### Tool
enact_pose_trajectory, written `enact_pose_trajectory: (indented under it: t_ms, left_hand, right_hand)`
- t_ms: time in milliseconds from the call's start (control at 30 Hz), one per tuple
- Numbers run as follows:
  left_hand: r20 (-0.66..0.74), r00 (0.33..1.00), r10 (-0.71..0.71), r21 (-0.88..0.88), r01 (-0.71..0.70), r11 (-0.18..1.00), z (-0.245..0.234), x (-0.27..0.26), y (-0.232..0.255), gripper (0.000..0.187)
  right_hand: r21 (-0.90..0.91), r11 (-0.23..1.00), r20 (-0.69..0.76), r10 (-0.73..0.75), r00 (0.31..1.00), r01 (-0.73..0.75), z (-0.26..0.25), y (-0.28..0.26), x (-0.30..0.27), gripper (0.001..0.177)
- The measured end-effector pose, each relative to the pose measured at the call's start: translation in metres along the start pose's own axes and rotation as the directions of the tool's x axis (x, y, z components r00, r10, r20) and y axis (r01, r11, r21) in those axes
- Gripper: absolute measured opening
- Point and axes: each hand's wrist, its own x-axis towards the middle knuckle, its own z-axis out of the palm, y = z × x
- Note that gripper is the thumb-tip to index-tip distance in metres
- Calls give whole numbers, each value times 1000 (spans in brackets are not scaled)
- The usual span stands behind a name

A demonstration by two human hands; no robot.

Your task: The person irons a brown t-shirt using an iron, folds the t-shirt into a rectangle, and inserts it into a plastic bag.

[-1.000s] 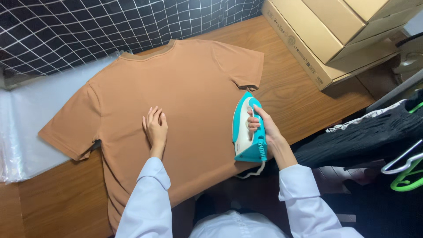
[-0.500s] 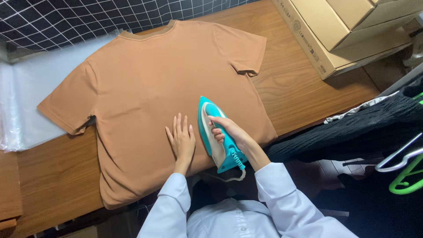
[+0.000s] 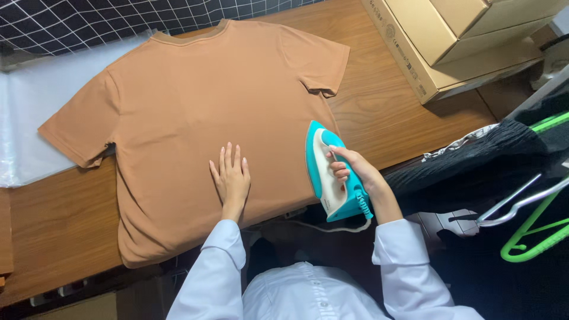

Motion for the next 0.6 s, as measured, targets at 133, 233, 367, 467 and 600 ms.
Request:
enact_pose_trajectory:
  t_ms: [133,233,367,467,600]
  left_hand:
    - [-10,1000,2,-3,-2,1000,3,-1,0,37]
    - [-16,1000,-5,2,5,1000,5,-1,-2,37]
    - [57,996,-63,-141,70,987,11,4,-7,37]
    - [118,985,-126,-502,168,848,18,17,3,35]
    - [380,925,-26,-899,375,226,2,23,56,24]
  right_hand:
    - [21,1000,-3,-4,1000,4,-21,-1,-5,20]
    - [16,1000,1,-15,1000,15,-39,1,-3,21]
    - [63,995,-54,-76,996,79,-40,6,-11,24]
    - [87,986,-91,-134,987,142,-23,14,-20,38]
    - [246,952,22,-192,981,181,42,-6,-69,71]
